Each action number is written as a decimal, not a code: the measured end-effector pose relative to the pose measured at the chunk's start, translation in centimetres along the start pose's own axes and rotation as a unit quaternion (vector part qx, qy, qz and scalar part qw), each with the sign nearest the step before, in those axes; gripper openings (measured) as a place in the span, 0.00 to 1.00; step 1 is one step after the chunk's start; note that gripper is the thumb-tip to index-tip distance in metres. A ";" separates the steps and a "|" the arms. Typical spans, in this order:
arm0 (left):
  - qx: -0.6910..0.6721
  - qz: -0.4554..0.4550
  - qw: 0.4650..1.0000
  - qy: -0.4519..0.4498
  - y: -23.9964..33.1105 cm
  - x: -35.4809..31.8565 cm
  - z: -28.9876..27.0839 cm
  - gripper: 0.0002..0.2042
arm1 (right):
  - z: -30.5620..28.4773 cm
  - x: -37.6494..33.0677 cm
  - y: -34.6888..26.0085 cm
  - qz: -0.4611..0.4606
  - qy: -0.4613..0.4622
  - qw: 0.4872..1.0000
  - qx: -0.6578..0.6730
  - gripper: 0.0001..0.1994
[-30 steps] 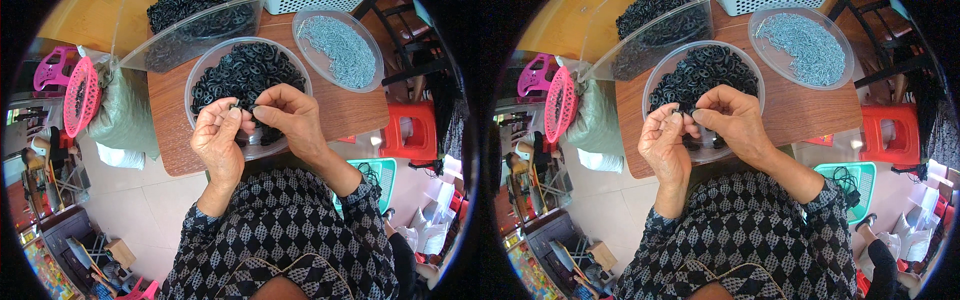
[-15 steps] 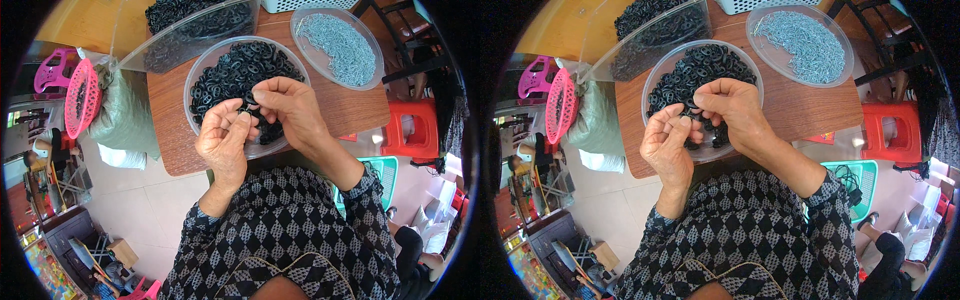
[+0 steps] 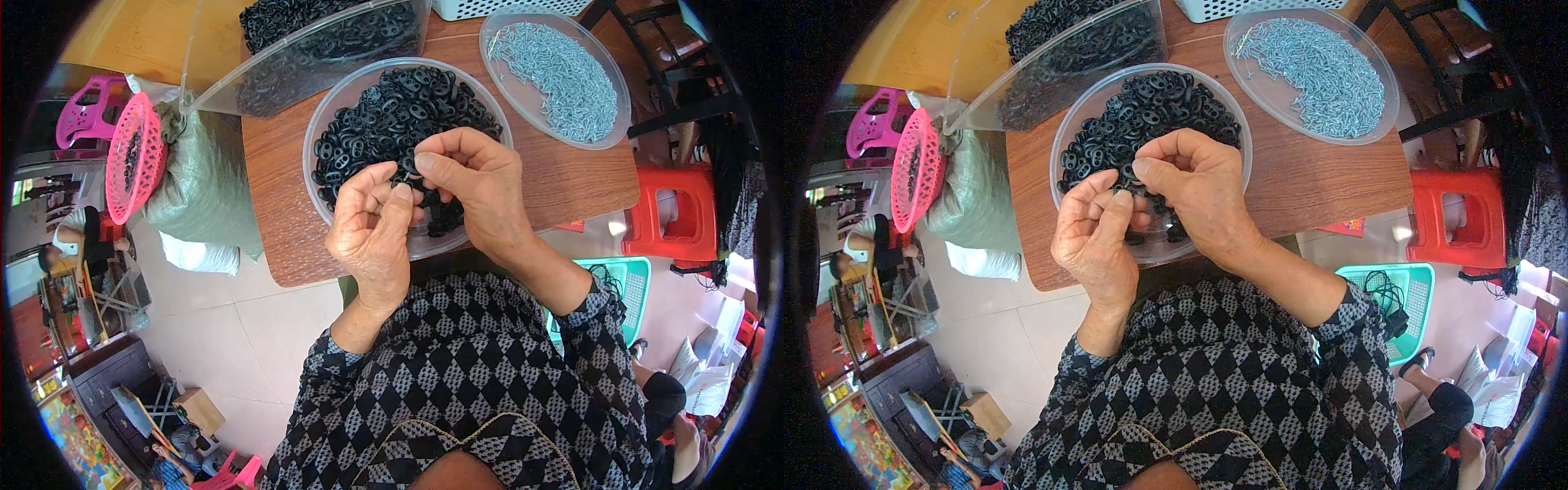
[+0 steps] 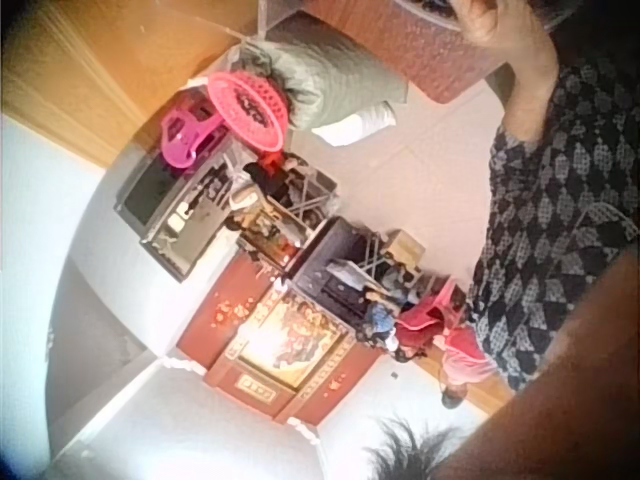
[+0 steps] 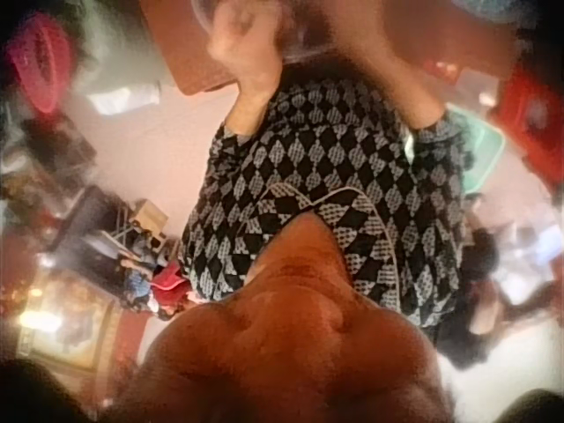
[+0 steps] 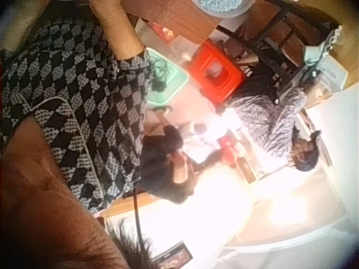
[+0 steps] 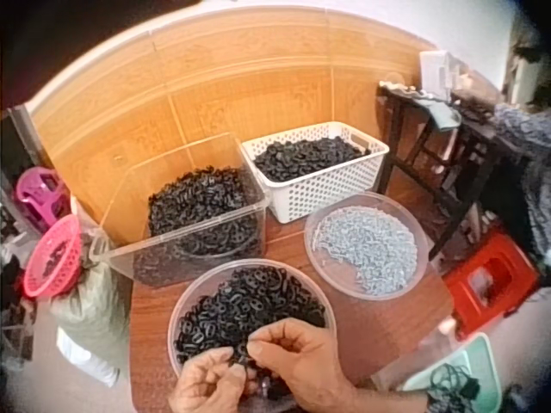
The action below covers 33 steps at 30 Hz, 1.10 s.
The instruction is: The person repeatedly picks a black plastic hair clip from a bowl and inserts a small metal pin into it by hand. The assembled clips are placed into a white basket on the table. The process is continuous and repetitive throughout the clip.
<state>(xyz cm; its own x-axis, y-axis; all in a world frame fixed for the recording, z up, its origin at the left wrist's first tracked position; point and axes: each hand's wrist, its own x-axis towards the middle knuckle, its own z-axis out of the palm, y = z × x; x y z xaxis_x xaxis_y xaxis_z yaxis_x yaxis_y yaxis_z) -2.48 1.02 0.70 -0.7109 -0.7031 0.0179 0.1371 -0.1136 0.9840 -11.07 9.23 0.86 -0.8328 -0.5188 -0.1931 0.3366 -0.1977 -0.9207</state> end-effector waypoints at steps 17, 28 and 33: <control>0.005 0.005 1.000 -0.006 -0.6 -0.1 0.1 0.13 | 0.0 -0.5 0.8 -0.066 -0.028 0.997 -0.034 0.04; -0.010 -0.070 0.993 -0.095 0.1 0.3 -0.7 0.16 | -0.7 -0.3 0.8 -0.057 -0.038 0.996 -0.054 0.04; -0.016 -0.058 0.994 -0.090 0.3 0.1 -0.2 0.15 | -1.0 -0.3 0.6 -0.139 -0.049 0.981 -0.128 0.05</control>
<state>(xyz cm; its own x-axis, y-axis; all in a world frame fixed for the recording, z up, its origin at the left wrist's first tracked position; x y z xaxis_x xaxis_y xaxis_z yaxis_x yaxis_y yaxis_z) -2.35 0.76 0.93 -0.8347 -0.5473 -0.0611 0.0668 -0.2108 0.9752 -11.06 10.04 0.00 -0.8263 -0.5544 0.0992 -0.0285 -0.1347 -0.9905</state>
